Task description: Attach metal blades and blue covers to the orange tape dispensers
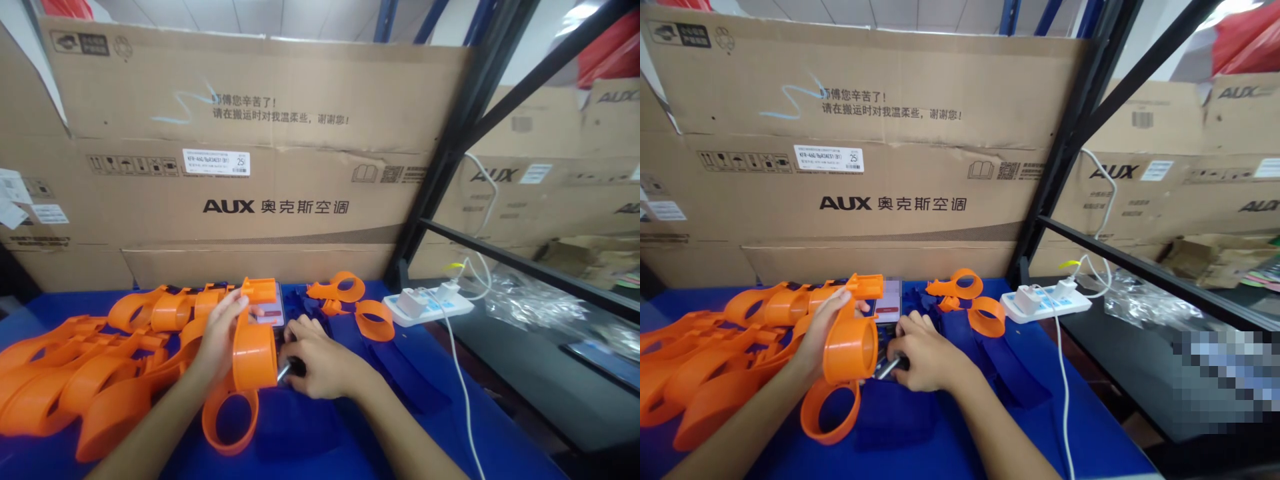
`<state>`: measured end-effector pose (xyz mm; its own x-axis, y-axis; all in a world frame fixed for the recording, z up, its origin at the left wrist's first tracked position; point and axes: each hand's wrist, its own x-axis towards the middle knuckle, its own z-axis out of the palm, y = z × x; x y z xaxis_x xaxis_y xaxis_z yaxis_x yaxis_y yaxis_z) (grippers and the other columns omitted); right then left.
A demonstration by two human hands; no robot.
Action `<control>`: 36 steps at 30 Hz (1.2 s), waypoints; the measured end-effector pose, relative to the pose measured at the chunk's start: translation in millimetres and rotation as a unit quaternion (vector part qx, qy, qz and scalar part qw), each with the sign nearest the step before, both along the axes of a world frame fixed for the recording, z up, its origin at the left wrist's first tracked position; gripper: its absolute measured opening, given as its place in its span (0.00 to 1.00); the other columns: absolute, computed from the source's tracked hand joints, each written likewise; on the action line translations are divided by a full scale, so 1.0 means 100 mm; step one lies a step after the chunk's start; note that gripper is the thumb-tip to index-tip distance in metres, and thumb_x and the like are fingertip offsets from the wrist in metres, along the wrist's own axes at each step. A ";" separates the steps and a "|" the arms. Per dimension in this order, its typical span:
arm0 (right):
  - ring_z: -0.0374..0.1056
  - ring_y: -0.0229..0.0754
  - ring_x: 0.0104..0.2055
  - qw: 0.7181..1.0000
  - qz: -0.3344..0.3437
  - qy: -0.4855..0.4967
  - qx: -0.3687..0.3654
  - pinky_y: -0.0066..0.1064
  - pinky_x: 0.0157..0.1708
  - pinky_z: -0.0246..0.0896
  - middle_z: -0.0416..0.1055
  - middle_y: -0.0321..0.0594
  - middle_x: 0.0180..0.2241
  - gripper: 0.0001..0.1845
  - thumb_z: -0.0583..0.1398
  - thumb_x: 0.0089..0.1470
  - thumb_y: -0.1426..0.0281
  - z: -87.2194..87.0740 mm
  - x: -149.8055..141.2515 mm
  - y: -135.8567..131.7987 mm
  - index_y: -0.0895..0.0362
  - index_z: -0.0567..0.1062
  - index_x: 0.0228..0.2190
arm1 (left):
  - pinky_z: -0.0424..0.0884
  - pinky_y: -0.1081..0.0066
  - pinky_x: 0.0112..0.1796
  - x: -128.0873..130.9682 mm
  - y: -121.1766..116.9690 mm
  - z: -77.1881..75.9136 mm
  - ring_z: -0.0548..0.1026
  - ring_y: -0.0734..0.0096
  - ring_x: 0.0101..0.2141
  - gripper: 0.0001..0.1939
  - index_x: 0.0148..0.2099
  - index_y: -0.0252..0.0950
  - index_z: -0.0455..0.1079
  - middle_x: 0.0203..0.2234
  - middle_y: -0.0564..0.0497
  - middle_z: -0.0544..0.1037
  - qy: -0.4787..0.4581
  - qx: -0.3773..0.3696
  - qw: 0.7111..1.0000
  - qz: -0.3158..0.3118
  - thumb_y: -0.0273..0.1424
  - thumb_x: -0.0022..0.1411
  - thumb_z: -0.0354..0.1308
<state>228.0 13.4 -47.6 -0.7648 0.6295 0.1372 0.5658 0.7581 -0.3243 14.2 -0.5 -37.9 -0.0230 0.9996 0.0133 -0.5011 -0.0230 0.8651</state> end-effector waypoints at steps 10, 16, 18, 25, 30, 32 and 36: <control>0.65 0.46 0.42 0.991 -0.030 0.129 0.003 0.37 0.43 0.59 0.71 0.40 0.36 0.05 0.62 0.57 0.74 0.09 0.03 0.04 0.56 0.73 0.28 | 0.74 0.72 0.30 0.04 0.01 -0.09 0.76 0.73 0.23 0.18 0.47 0.39 0.73 0.36 0.49 0.83 0.023 0.029 0.999 -0.028 0.40 0.58 0.68; 0.66 0.40 0.27 0.873 -0.171 0.455 -0.047 0.31 0.30 0.60 0.69 0.34 0.24 0.10 0.57 0.65 0.63 0.09 0.07 0.14 0.54 0.71 0.33 | 0.75 0.69 0.32 0.07 0.00 -0.14 0.81 0.66 0.29 0.25 0.54 0.38 0.72 0.39 0.46 0.83 0.071 0.022 0.996 -0.048 0.41 0.57 0.69; 0.66 0.39 0.26 0.836 -0.169 0.514 -0.089 0.30 0.27 0.60 0.70 0.34 0.23 0.14 0.59 0.64 0.57 0.08 0.05 0.16 0.55 0.72 0.34 | 0.76 0.67 0.35 0.08 0.00 -0.16 0.82 0.65 0.31 0.27 0.56 0.38 0.71 0.42 0.44 0.83 0.078 0.012 0.996 -0.051 0.40 0.57 0.70; 0.63 0.37 0.24 0.817 -0.180 0.532 -0.130 0.28 0.23 0.56 0.72 0.36 0.23 0.17 0.63 0.61 0.55 0.09 0.04 0.18 0.56 0.78 0.38 | 0.74 0.59 0.50 0.07 0.00 -0.18 0.81 0.53 0.48 0.25 0.57 0.38 0.70 0.50 0.41 0.82 0.065 0.017 0.996 -0.064 0.39 0.61 0.68; 0.63 0.36 0.24 0.815 -0.173 0.536 -0.137 0.27 0.23 0.56 0.72 0.35 0.23 0.15 0.63 0.61 0.56 0.08 0.07 0.22 0.56 0.79 0.37 | 0.74 0.62 0.52 0.09 0.00 -0.12 0.78 0.54 0.53 0.25 0.57 0.38 0.73 0.53 0.43 0.81 0.034 0.017 0.997 -0.064 0.38 0.60 0.69; 0.63 0.36 0.24 0.816 -0.171 0.533 -0.147 0.27 0.22 0.56 0.72 0.35 0.23 0.15 0.63 0.61 0.56 0.07 0.07 0.23 0.56 0.79 0.38 | 0.74 0.62 0.51 0.09 -0.01 -0.09 0.79 0.53 0.52 0.24 0.56 0.37 0.74 0.53 0.42 0.81 0.031 0.022 0.997 -0.073 0.38 0.60 0.69; 0.62 0.35 0.23 0.809 -0.168 0.542 -0.156 0.27 0.22 0.56 0.72 0.35 0.23 0.15 0.63 0.61 0.56 0.07 0.07 0.23 0.56 0.78 0.36 | 0.75 0.63 0.50 0.09 -0.02 -0.09 0.79 0.53 0.53 0.23 0.56 0.37 0.75 0.52 0.42 0.82 0.029 0.018 0.997 -0.075 0.38 0.60 0.69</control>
<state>235.5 36.7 -40.4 -0.0812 0.9100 0.4066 -0.0220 0.4062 -0.9135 23.4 -2.9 -46.4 0.1287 0.9906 0.0465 -0.4500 0.0165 0.8929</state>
